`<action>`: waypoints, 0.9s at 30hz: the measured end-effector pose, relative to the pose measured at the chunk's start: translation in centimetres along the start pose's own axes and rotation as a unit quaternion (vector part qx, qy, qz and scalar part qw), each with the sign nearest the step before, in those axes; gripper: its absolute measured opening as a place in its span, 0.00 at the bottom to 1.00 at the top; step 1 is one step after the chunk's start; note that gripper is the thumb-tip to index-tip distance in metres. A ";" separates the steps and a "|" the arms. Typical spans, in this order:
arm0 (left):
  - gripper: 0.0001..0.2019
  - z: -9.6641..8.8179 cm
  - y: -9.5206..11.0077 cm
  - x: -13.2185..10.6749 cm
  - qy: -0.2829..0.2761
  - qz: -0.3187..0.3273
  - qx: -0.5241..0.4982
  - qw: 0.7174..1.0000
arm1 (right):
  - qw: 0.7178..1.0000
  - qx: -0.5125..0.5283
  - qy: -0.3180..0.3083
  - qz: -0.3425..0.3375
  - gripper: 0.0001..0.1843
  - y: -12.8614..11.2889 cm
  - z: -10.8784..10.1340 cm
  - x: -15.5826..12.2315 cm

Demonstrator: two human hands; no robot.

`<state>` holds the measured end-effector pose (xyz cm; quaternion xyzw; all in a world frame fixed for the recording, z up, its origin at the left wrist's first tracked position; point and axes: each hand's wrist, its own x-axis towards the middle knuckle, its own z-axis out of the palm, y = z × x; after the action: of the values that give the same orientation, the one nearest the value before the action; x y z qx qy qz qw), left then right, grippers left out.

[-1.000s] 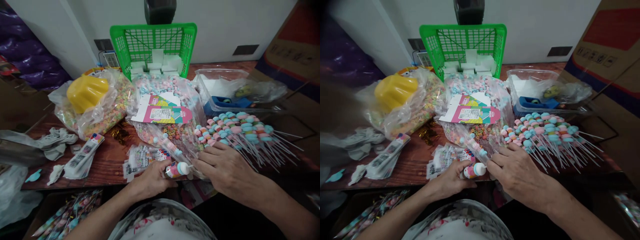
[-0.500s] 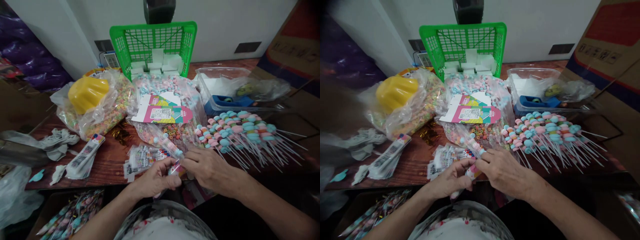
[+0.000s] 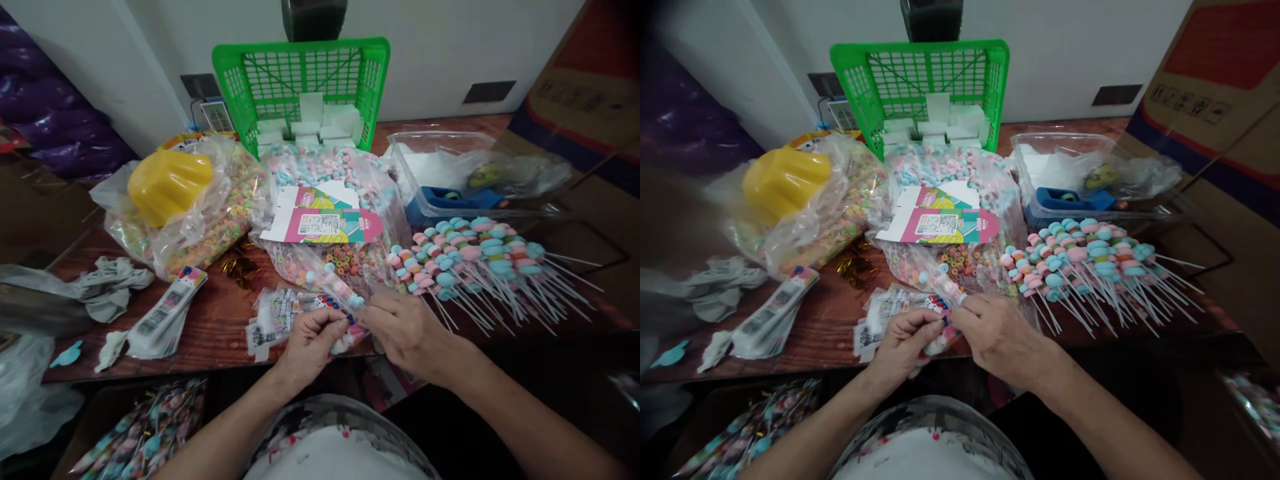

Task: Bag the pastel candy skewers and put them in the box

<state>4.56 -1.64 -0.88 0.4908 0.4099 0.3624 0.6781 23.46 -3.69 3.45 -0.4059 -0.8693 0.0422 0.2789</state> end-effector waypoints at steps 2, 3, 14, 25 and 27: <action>0.16 -0.2 0.3 0.0 0.067 0.011 0.000 0.998 | 0.989 0.062 0.103 0.086 0.14 -0.4 0.3 -0.1; 0.15 -0.3 0.5 0.0 0.097 0.020 0.004 0.995 | 0.973 0.101 0.153 0.143 0.19 -0.7 0.6 -0.2; 0.15 0.1 0.6 -1.1 0.038 0.103 0.071 0.991 | 0.897 0.266 0.284 0.212 0.06 -4.2 5.5 -0.1; 0.20 -1.0 -0.5 -1.9 -0.086 -0.018 -0.049 0.995 | 0.947 0.152 0.269 0.091 0.10 -3.2 6.3 0.8; 0.17 -2.1 0.1 -1.8 -0.060 -0.018 -0.037 0.997 | 0.960 0.183 0.197 0.078 0.11 -3.3 4.4 3.2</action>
<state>1.97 -2.44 -0.81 0.4789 0.3638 0.3351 0.7252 17.30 -2.86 2.19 -0.4150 -0.7399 0.1413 0.5102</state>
